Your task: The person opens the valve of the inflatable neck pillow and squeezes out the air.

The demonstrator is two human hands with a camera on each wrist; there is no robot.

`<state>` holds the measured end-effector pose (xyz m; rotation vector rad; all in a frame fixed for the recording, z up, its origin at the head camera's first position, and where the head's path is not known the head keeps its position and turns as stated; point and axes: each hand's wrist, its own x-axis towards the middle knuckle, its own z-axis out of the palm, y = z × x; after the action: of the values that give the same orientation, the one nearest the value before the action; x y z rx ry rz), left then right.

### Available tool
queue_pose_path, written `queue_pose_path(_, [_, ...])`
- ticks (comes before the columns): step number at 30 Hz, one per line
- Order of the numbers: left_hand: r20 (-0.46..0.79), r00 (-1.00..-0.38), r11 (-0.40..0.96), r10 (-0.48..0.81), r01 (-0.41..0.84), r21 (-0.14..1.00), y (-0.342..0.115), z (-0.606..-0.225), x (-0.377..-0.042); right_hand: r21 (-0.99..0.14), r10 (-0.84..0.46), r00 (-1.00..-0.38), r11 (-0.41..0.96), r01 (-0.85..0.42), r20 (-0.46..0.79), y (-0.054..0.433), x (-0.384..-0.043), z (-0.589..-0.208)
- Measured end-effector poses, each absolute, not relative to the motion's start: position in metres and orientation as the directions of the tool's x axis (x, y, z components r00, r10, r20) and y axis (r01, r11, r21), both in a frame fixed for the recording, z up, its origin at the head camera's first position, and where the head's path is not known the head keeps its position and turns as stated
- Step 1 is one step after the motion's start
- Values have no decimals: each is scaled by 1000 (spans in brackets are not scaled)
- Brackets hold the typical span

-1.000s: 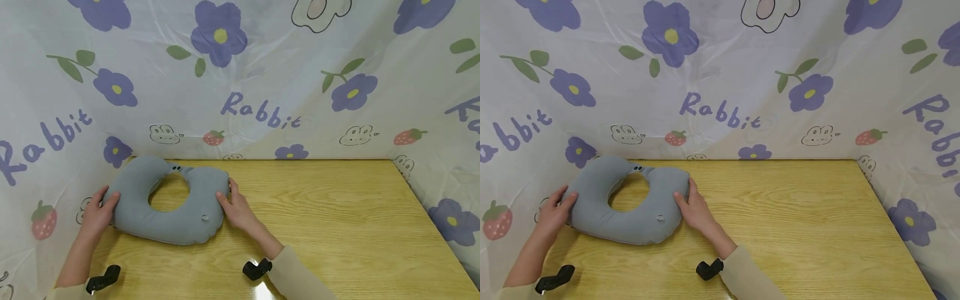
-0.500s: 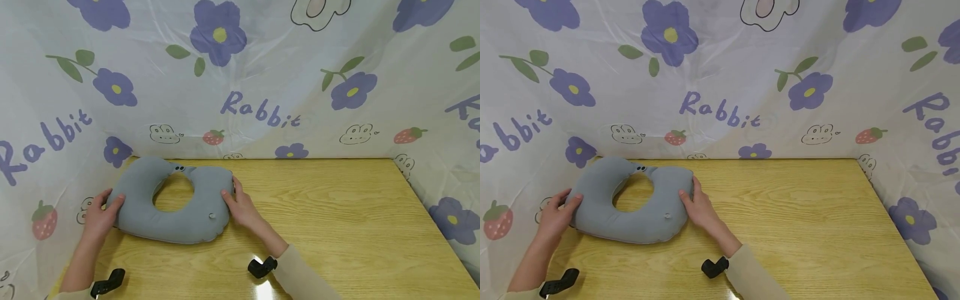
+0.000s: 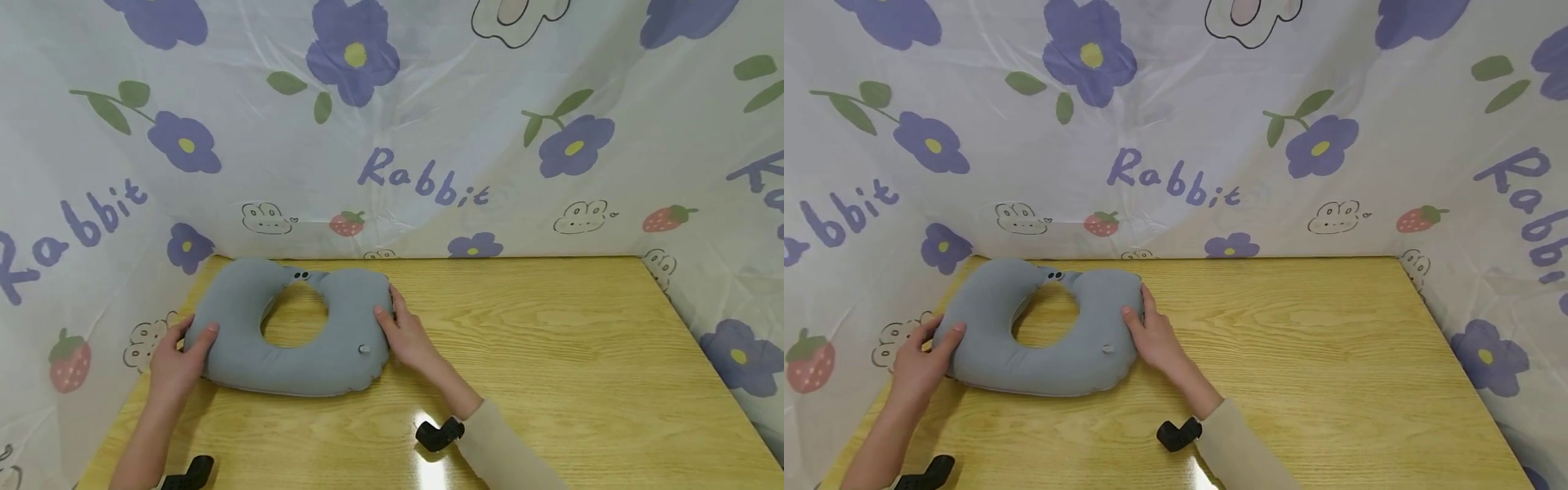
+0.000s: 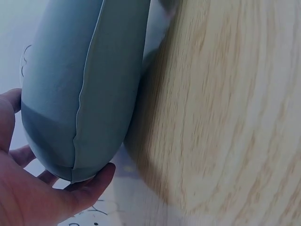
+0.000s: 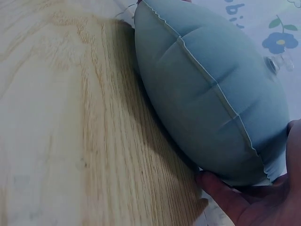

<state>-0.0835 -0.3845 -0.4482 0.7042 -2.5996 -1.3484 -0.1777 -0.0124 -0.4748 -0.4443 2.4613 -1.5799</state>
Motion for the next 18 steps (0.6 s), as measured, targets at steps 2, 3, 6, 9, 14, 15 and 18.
queue_pose_path(2, [-94,-882,497,-461,-345,796,-381,-448,-83,-903,-346,-938,398,-161,14,-9,-177,-474])
queue_pose_path(3, [-96,-881,494,-463,-346,798,-379,-447,-84,-900,-345,-938,404,-164,16,-8,-177,-473])
queue_pose_path(6, [-98,-874,484,-476,-353,800,-371,-446,-85,-888,-342,-939,424,-179,26,-3,-177,-474])
queue_pose_path(9, [-79,-869,482,-488,-344,806,-364,-447,-86,-881,-341,-939,433,-188,33,2,-177,-475])
queue_pose_path(14, [-19,-864,506,-503,-312,804,-353,-449,-86,-867,-327,-944,456,-201,46,10,-177,-476])
queue_pose_path(15, [-11,-863,513,-505,-311,800,-351,-449,-86,-866,-324,-945,459,-199,46,11,-177,-476])
queue_pose_path(18, [9,-862,533,-508,-306,789,-344,-449,-87,-862,-318,-947,467,-197,44,16,-176,-476])
